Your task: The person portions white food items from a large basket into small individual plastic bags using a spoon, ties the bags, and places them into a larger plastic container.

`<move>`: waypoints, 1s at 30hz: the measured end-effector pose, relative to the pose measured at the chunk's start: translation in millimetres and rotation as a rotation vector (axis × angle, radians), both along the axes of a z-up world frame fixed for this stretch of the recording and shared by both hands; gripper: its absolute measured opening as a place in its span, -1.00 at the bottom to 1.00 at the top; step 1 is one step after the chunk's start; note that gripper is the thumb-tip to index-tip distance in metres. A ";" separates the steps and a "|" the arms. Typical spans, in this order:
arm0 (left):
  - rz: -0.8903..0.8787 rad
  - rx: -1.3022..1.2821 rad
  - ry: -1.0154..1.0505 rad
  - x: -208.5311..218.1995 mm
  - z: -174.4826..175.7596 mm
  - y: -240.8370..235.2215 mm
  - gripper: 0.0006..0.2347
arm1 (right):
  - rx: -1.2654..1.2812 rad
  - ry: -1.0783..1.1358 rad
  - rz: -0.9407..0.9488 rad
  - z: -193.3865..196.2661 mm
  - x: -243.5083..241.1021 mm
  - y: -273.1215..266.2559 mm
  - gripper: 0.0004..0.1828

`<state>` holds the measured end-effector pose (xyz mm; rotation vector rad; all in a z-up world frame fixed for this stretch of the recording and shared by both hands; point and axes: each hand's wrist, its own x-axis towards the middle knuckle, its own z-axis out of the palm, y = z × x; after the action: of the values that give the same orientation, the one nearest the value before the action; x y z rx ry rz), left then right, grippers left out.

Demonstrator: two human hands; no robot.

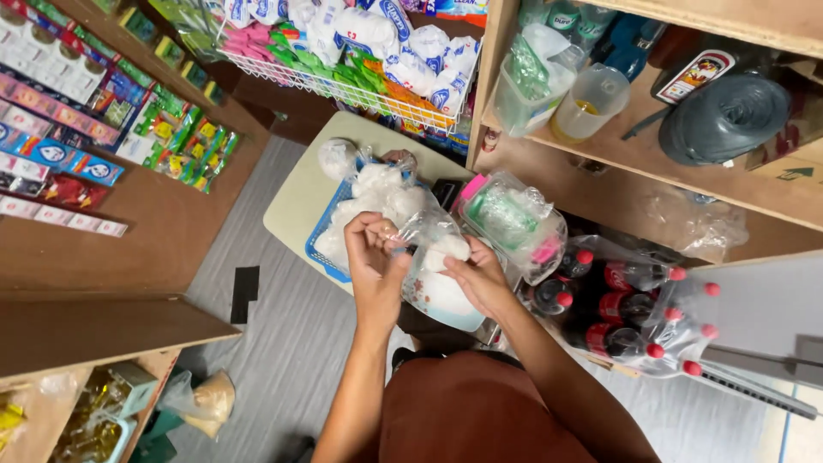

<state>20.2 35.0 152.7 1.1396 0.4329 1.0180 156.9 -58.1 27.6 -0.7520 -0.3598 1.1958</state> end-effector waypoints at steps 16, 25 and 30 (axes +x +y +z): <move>-0.211 -0.292 0.153 -42.7 -80.7 93.2 -0.65 | -0.156 -0.109 0.023 -47.0 -45.2 72.6 -0.48; -0.177 -0.428 -0.022 -63.1 -43.8 120.8 -0.62 | -0.159 -0.021 0.030 -8.4 -68.2 110.6 -0.49; -0.219 -0.428 -0.010 -65.9 -49.9 135.6 -0.63 | -0.093 -0.116 -0.022 -32.6 -66.2 120.5 -0.45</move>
<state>-45.6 170.6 102.9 0.7767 0.4796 0.6959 90.6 62.4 -5.0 -0.9062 -0.3922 1.1570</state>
